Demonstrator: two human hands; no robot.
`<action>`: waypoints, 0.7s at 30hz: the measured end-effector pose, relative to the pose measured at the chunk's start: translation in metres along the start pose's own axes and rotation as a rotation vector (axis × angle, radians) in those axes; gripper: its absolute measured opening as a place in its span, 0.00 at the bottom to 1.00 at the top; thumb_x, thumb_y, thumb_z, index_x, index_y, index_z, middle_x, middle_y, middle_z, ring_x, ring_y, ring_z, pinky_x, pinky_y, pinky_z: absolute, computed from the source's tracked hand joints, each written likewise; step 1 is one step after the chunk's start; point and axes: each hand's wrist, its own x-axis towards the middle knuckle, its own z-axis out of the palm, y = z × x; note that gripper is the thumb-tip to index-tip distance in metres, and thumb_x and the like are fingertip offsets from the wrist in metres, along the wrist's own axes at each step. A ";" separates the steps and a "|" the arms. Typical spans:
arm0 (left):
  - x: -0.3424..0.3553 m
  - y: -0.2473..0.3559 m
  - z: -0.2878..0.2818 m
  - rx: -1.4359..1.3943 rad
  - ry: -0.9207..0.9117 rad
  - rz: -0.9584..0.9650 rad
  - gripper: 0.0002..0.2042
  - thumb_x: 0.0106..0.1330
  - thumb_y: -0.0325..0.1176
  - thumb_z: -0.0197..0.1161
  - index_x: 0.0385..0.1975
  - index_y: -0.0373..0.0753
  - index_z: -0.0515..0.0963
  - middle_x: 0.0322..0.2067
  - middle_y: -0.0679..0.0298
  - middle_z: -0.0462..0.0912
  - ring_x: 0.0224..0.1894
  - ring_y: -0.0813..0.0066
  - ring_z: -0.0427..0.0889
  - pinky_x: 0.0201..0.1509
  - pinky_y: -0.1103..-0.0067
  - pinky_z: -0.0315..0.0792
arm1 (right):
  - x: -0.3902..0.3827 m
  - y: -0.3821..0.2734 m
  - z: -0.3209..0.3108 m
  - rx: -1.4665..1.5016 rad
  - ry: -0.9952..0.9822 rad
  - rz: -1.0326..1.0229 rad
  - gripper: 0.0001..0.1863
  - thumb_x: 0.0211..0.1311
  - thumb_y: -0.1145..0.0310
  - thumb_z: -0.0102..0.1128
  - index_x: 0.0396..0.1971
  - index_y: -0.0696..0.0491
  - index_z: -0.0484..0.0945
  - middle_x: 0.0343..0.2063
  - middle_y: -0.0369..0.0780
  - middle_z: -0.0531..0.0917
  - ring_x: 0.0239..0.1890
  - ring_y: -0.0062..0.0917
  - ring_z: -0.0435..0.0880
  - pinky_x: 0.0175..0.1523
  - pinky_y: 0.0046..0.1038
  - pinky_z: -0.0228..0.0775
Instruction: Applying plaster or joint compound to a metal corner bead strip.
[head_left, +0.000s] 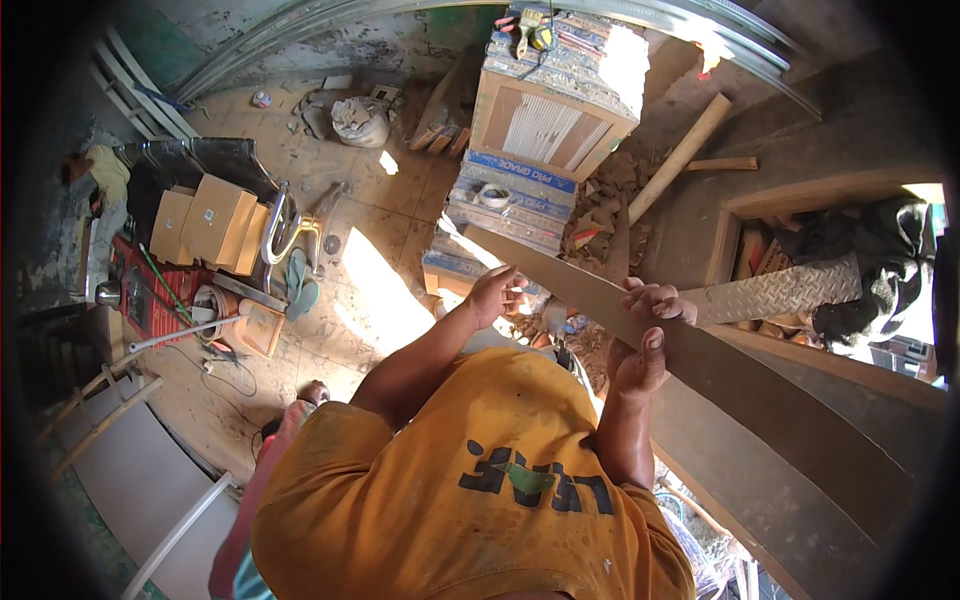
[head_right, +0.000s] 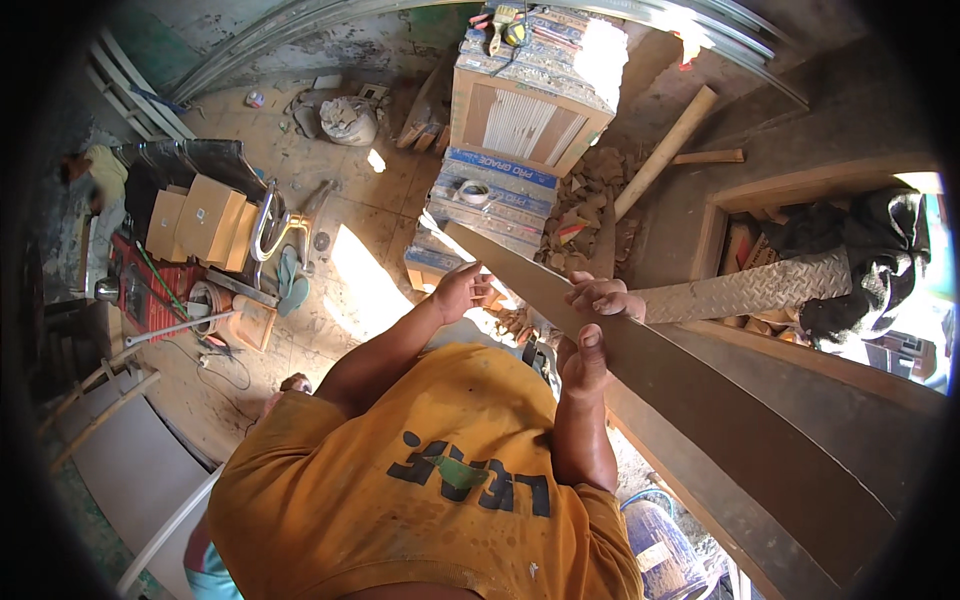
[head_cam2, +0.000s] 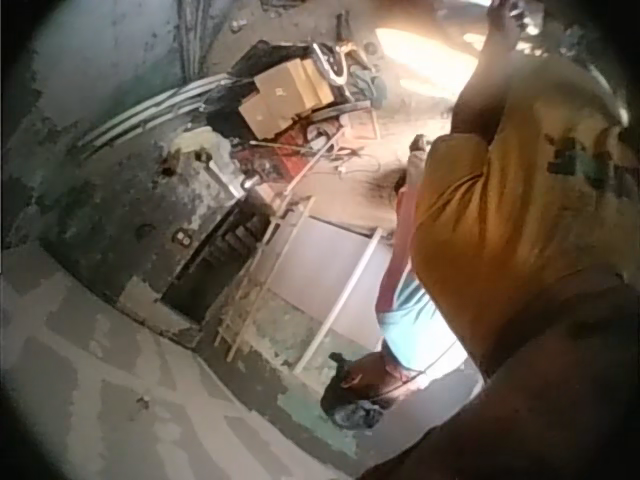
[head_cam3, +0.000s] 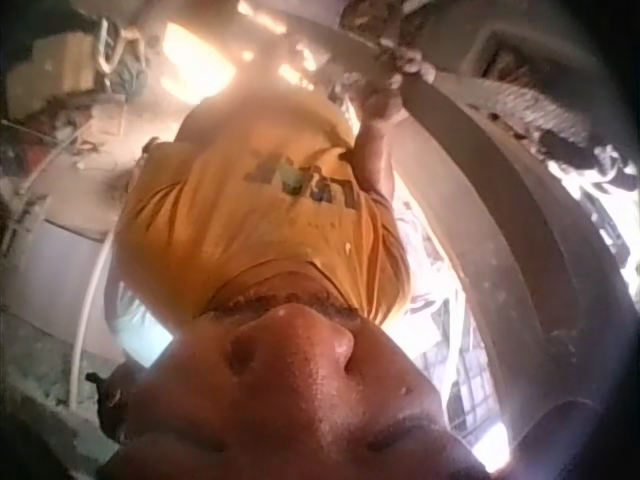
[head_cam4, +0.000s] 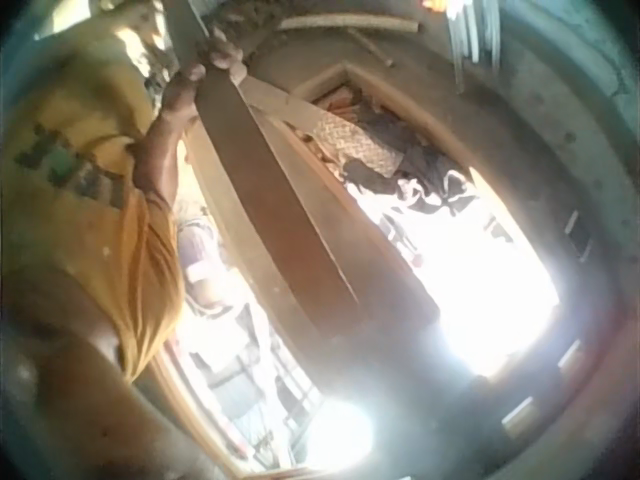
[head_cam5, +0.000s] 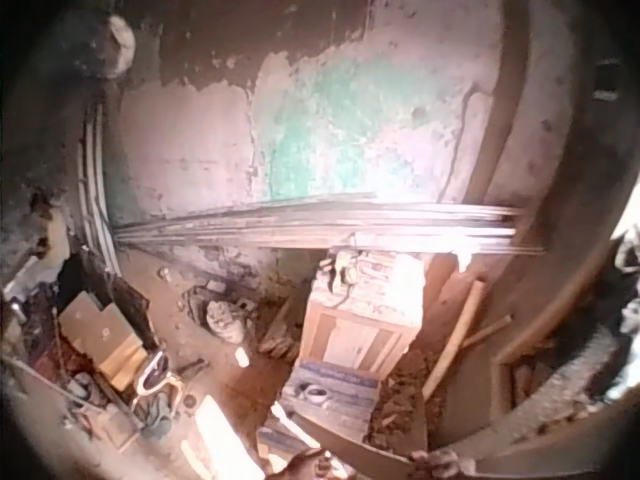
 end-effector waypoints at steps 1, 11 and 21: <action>0.001 0.000 0.002 -0.001 0.002 0.002 0.29 0.62 0.57 0.63 0.56 0.46 0.67 0.40 0.68 0.75 0.37 0.78 0.77 0.38 0.77 0.71 | 0.001 -0.001 -0.002 0.002 -0.002 0.001 0.16 0.58 0.60 0.63 0.40 0.50 0.69 0.32 0.39 0.72 0.37 0.29 0.74 0.59 0.44 0.62; -0.005 0.003 0.018 0.089 0.008 0.019 0.38 0.65 0.49 0.62 0.70 0.47 0.49 0.48 0.59 0.72 0.37 0.74 0.77 0.38 0.76 0.73 | -0.001 0.003 -0.017 -0.028 0.078 0.006 0.18 0.60 0.61 0.61 0.44 0.53 0.69 0.35 0.41 0.75 0.43 0.32 0.77 0.62 0.46 0.65; -0.019 0.009 0.022 0.128 0.038 0.012 0.38 0.68 0.43 0.58 0.72 0.49 0.43 0.51 0.55 0.71 0.37 0.74 0.77 0.38 0.75 0.73 | 0.003 -0.020 -0.006 -0.025 0.174 -0.090 0.28 0.58 0.59 0.65 0.53 0.54 0.65 0.36 0.43 0.76 0.44 0.33 0.77 0.59 0.44 0.67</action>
